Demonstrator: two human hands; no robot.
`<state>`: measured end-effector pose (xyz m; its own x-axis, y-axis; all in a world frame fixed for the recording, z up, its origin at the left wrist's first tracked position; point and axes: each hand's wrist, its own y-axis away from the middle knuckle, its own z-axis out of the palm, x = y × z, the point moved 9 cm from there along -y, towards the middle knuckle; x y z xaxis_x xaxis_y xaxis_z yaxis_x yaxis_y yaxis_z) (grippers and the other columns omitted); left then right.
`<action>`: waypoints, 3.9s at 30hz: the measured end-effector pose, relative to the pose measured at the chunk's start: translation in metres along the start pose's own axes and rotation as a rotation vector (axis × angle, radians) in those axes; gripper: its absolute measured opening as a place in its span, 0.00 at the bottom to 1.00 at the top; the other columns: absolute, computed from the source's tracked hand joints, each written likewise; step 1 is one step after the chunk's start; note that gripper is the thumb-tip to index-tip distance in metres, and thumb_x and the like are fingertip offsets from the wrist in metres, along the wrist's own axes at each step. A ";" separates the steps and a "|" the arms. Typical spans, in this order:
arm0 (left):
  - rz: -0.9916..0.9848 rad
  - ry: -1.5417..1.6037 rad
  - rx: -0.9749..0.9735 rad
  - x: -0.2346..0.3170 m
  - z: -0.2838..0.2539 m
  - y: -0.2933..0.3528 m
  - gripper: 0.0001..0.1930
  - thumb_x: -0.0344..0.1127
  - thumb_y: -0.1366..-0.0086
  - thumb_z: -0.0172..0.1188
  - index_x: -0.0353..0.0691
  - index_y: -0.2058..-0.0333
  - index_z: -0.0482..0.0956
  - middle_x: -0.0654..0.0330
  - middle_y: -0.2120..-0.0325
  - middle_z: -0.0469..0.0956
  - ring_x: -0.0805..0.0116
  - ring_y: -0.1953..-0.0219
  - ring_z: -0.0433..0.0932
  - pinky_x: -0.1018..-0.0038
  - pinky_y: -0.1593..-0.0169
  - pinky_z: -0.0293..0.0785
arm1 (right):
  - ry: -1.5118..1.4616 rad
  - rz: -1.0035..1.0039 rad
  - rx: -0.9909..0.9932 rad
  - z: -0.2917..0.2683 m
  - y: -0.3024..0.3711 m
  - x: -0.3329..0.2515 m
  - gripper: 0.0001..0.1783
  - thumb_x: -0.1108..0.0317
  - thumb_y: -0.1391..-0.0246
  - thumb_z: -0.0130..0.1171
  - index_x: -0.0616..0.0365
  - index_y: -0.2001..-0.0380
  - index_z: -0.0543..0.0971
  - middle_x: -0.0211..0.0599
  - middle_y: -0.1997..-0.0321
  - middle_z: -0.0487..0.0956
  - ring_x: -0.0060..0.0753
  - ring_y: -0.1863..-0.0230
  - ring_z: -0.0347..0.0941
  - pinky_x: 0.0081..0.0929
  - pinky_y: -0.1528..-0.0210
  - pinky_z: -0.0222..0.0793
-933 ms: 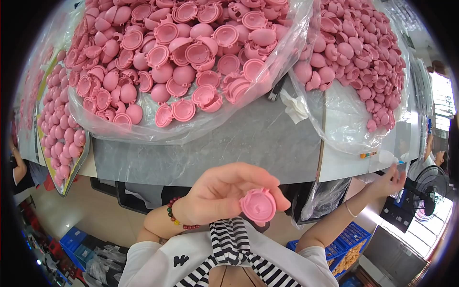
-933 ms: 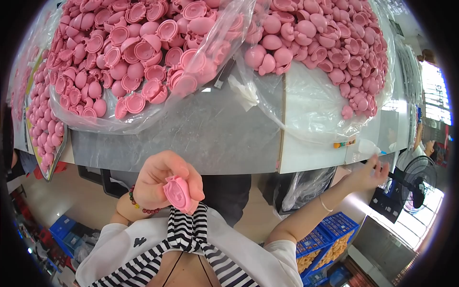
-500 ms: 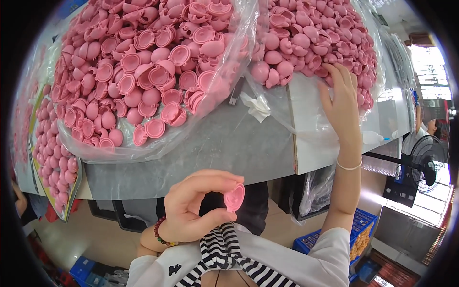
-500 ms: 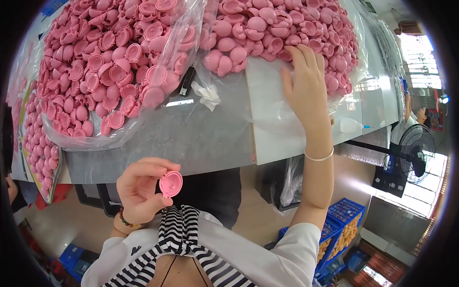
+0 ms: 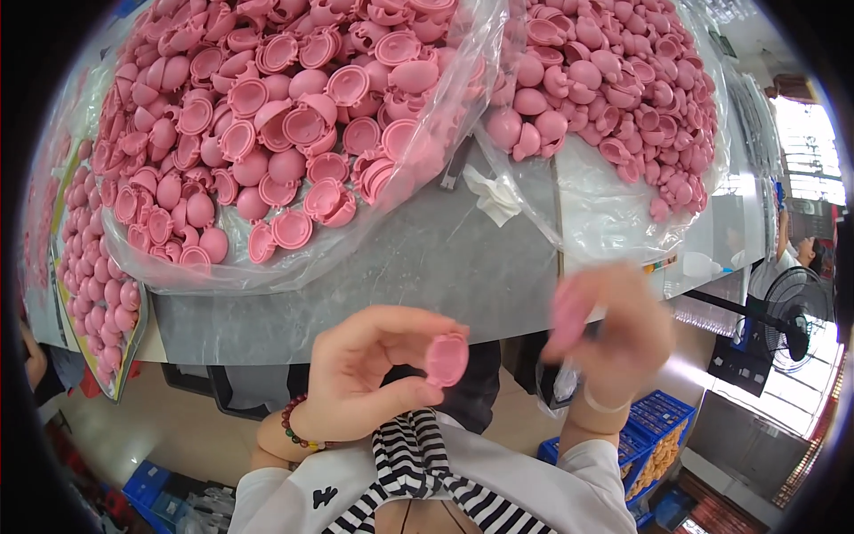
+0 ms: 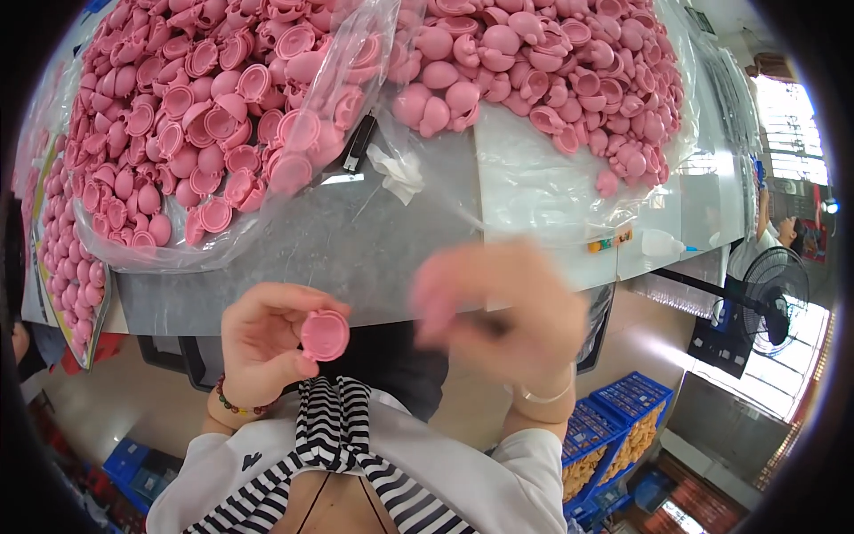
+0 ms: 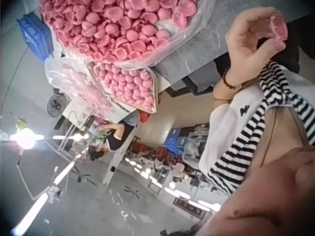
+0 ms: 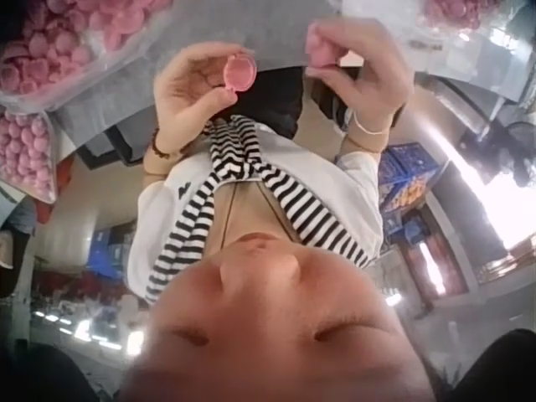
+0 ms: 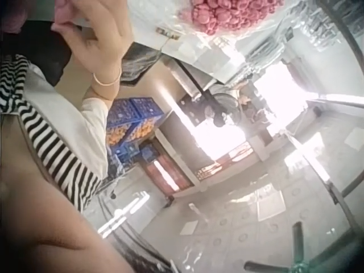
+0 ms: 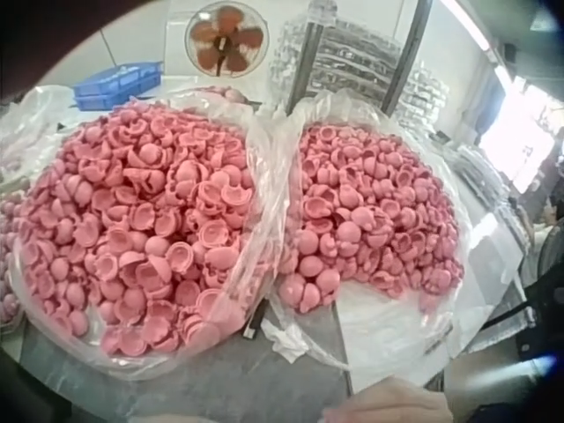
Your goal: Apply glue to pink plastic shell pieces and join them together to assemble small toy components.
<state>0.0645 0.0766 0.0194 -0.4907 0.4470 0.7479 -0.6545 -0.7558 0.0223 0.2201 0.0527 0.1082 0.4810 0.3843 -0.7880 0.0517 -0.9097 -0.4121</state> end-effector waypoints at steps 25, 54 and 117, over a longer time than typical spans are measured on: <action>-0.117 0.035 -0.071 -0.026 0.015 -0.003 0.25 0.21 0.54 0.64 0.31 0.57 0.65 0.55 0.61 0.70 0.68 0.57 0.72 0.75 0.54 0.71 | 0.196 -0.230 0.092 0.047 0.031 -0.023 0.18 0.75 0.72 0.67 0.63 0.70 0.77 0.40 0.67 0.75 0.32 0.71 0.73 0.21 0.72 0.71; -0.282 0.364 -0.096 -0.029 0.013 -0.004 0.26 0.50 0.48 0.60 0.32 0.61 0.68 0.52 0.72 0.74 0.65 0.68 0.74 0.73 0.65 0.69 | 0.631 0.070 1.328 -0.137 0.138 0.035 0.21 0.61 0.44 0.45 0.65 0.54 0.62 0.45 0.59 0.69 0.30 0.61 0.65 0.21 0.61 0.61; 0.006 0.179 -0.064 -0.009 0.001 0.002 0.24 0.16 0.47 0.52 0.27 0.50 0.60 0.40 0.50 0.63 0.61 0.51 0.69 0.69 0.48 0.67 | -0.133 -0.258 0.292 0.021 0.038 -0.026 0.34 0.40 0.54 0.51 0.68 0.65 0.71 0.30 0.81 0.63 0.22 0.82 0.56 0.18 0.85 0.46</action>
<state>0.0680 0.0708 0.0134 -0.5855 0.5249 0.6178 -0.6835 -0.7294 -0.0280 0.1911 0.0118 0.1036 0.3668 0.6282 -0.6862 -0.1043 -0.7052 -0.7013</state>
